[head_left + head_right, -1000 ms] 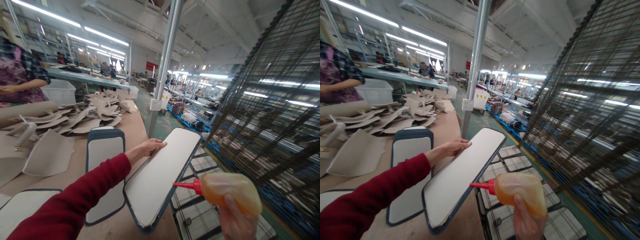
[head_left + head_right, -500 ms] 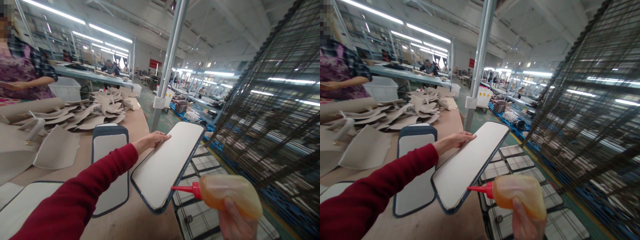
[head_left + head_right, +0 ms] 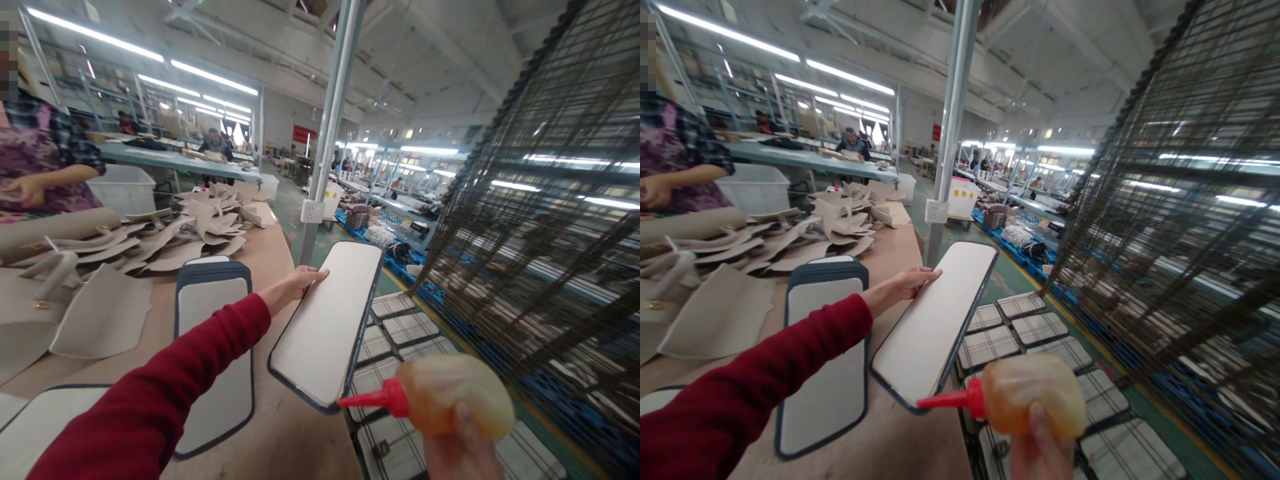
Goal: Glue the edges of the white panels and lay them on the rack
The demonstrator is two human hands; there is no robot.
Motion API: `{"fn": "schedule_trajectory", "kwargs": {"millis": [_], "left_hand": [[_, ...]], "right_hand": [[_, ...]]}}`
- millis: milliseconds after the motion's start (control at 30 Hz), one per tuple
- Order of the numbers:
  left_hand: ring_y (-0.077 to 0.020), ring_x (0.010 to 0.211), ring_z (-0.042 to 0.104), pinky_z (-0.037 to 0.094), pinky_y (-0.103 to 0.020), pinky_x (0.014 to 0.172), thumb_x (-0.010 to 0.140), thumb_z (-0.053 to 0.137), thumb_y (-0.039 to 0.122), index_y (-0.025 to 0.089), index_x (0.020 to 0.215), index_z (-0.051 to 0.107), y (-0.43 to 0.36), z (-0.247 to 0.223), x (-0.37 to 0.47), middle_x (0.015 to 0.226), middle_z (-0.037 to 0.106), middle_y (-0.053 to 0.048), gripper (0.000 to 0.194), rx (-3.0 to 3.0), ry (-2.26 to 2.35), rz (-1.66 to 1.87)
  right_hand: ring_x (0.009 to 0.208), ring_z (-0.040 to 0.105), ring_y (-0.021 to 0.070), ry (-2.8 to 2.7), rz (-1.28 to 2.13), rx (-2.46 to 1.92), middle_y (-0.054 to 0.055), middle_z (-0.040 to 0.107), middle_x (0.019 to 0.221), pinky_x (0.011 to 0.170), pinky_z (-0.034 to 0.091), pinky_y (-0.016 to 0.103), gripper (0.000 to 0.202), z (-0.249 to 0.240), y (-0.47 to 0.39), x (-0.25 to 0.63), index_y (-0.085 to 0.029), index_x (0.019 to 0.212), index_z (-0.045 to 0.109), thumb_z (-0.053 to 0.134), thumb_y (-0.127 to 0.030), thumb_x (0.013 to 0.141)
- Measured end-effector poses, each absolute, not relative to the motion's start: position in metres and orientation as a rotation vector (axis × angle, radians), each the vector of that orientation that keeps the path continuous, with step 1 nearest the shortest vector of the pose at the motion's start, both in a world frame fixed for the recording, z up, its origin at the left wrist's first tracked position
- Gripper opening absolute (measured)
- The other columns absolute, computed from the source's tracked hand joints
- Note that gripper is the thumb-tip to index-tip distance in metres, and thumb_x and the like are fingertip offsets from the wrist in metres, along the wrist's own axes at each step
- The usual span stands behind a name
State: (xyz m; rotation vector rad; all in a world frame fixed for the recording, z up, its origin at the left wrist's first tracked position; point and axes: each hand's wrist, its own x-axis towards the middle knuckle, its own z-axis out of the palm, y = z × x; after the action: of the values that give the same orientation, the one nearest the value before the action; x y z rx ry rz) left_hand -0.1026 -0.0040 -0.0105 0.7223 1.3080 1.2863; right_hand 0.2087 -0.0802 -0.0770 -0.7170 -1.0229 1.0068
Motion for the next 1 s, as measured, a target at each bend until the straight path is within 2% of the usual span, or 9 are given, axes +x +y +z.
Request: {"fn": "schedule_trajectory", "kwargs": {"millis": [67, 133, 233, 400, 533, 667, 833, 933, 1000], "left_hand": [[-0.0154, 0.049, 0.063, 0.05, -0.026, 0.05, 0.063, 0.086, 0.033, 0.012, 0.07, 0.063, -0.007, -0.011, -0.1, 0.061, 0.07, -0.004, 0.031, 0.728, 1.31, 1.297], [-0.0163, 0.051, 0.063, 0.051, -0.026, 0.051, 0.062, 0.087, 0.033, 0.012, 0.071, 0.064, -0.011, -0.011, -0.097, 0.063, 0.071, -0.005, 0.032, 0.745, 1.302, 1.295], [-0.0174, 0.053, 0.065, 0.052, -0.027, 0.052, 0.061, 0.086, 0.034, 0.011, 0.074, 0.066, -0.017, -0.012, -0.09, 0.067, 0.072, -0.007, 0.033, 0.777, 1.274, 1.279], [-0.0185, 0.056, 0.066, 0.053, -0.028, 0.054, 0.056, 0.088, 0.036, 0.012, 0.076, 0.067, -0.024, -0.012, -0.081, 0.069, 0.074, -0.008, 0.038, 0.806, 1.172, 1.237], [-0.0181, 0.059, 0.067, 0.053, -0.025, 0.054, 0.052, 0.089, 0.04, 0.012, 0.078, 0.067, -0.027, -0.01, -0.077, 0.07, 0.074, -0.008, 0.044, 0.842, 1.135, 1.202], [-0.0178, 0.058, 0.067, 0.053, -0.025, 0.053, 0.048, 0.09, 0.043, 0.012, 0.078, 0.066, -0.025, -0.009, -0.074, 0.069, 0.074, -0.007, 0.049, 0.851, 1.11, 1.189], [-0.0187, 0.058, 0.067, 0.054, -0.026, 0.053, 0.043, 0.091, 0.044, 0.014, 0.074, 0.064, -0.02, -0.014, -0.075, 0.068, 0.073, -0.008, 0.051, 0.82, 1.122, 1.189], [-0.0189, 0.057, 0.067, 0.054, -0.026, 0.053, 0.046, 0.091, 0.042, 0.014, 0.075, 0.064, -0.017, -0.016, -0.076, 0.068, 0.074, -0.008, 0.048, 0.813, 1.127, 1.192], [-0.019, 0.057, 0.067, 0.054, -0.027, 0.053, 0.051, 0.09, 0.04, 0.013, 0.076, 0.065, -0.015, -0.017, -0.078, 0.069, 0.074, -0.008, 0.044, 0.804, 1.131, 1.197]], "right_hand": [[0.099, 0.065, 0.0202, -0.867, 1.006, -0.675, -0.001, 0.067, 0.115, 0.078, 0.058, 0.03, 0.043, -0.055, -0.071, 0.202, -0.029, 0.117, 0.066, 0.073, -0.042, 0.076], [0.102, 0.063, 0.0189, -0.78, 0.982, -0.607, -0.003, 0.067, 0.113, 0.081, 0.056, 0.028, 0.046, -0.032, -0.059, 0.197, -0.028, 0.108, 0.069, 0.082, -0.041, 0.066], [0.097, 0.062, 0.0163, -0.774, 0.894, -0.531, -0.005, 0.068, 0.102, 0.084, 0.054, 0.027, 0.043, -0.01, -0.038, 0.196, -0.026, 0.095, 0.072, 0.088, -0.033, 0.056], [0.088, 0.062, 0.0175, -0.744, 0.769, -0.515, -0.004, 0.068, 0.088, 0.081, 0.053, 0.031, 0.043, -0.004, -0.011, 0.203, -0.024, 0.089, 0.072, 0.088, -0.025, 0.049], [0.078, 0.061, 0.0162, -0.775, 0.731, -0.519, -0.002, 0.066, 0.084, 0.082, 0.052, 0.033, 0.042, -0.004, 0.0, 0.209, -0.021, 0.084, 0.069, 0.088, -0.027, 0.047], [0.081, 0.062, 0.0171, -0.813, 0.767, -0.553, -0.002, 0.066, 0.082, 0.081, 0.052, 0.031, 0.046, -0.012, -0.002, 0.216, -0.021, 0.089, 0.069, 0.089, -0.03, 0.048], [0.085, 0.065, 0.0223, -0.808, 0.853, -0.62, 0.002, 0.069, 0.088, 0.078, 0.054, 0.036, 0.052, -0.031, -0.017, 0.218, -0.022, 0.1, 0.069, 0.088, -0.032, 0.052], [0.082, 0.067, 0.0233, -0.807, 0.905, -0.654, 0.003, 0.07, 0.084, 0.075, 0.057, 0.035, 0.05, -0.043, -0.027, 0.217, -0.02, 0.098, 0.07, 0.088, -0.032, 0.052], [0.078, 0.068, 0.0211, -0.817, 0.957, -0.668, 0.002, 0.071, 0.084, 0.072, 0.057, 0.03, 0.052, -0.051, -0.034, 0.217, -0.021, 0.099, 0.069, 0.088, -0.031, 0.052]]}}
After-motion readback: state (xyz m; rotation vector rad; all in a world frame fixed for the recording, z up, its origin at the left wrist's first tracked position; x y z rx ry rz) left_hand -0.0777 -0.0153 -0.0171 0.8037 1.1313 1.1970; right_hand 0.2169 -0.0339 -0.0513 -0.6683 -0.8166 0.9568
